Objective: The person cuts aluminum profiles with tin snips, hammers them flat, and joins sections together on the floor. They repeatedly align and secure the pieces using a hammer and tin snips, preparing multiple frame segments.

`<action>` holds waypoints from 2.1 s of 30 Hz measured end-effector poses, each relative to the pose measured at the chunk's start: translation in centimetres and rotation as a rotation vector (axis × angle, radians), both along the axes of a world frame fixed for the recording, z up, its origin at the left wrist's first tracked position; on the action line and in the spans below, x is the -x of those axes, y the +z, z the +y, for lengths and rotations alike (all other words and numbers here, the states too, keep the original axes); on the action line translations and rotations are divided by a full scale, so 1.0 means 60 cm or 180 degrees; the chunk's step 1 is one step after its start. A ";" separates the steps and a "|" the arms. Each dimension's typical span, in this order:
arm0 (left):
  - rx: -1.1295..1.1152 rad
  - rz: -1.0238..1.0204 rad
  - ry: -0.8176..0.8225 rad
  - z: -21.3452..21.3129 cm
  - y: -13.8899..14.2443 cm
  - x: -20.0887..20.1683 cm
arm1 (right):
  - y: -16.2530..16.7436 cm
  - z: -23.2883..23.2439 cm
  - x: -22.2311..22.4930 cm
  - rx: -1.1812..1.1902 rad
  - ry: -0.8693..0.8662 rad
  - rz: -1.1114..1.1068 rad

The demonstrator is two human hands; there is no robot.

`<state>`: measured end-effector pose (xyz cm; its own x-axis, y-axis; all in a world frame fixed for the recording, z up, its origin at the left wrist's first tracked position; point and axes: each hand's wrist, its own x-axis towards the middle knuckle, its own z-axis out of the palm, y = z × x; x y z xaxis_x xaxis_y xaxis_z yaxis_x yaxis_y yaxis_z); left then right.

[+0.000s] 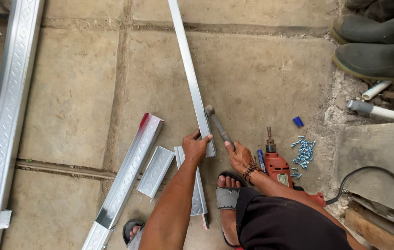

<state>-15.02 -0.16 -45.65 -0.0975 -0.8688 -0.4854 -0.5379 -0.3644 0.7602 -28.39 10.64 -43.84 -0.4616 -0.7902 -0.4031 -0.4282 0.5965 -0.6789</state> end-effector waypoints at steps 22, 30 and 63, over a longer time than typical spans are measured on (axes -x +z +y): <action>-0.0380 0.0370 0.0185 -0.006 0.031 0.005 | 0.039 -0.041 0.008 0.0116 0.0008 -0.0060; -0.0480 0.0502 0.0264 -0.008 0.034 0.003 | 0.042 -0.042 0.008 0.0189 -0.0094 -0.0063; 0.0622 -0.0575 0.0200 -0.021 0.022 0.007 | 0.008 -0.011 0.043 0.0533 -0.0600 0.1023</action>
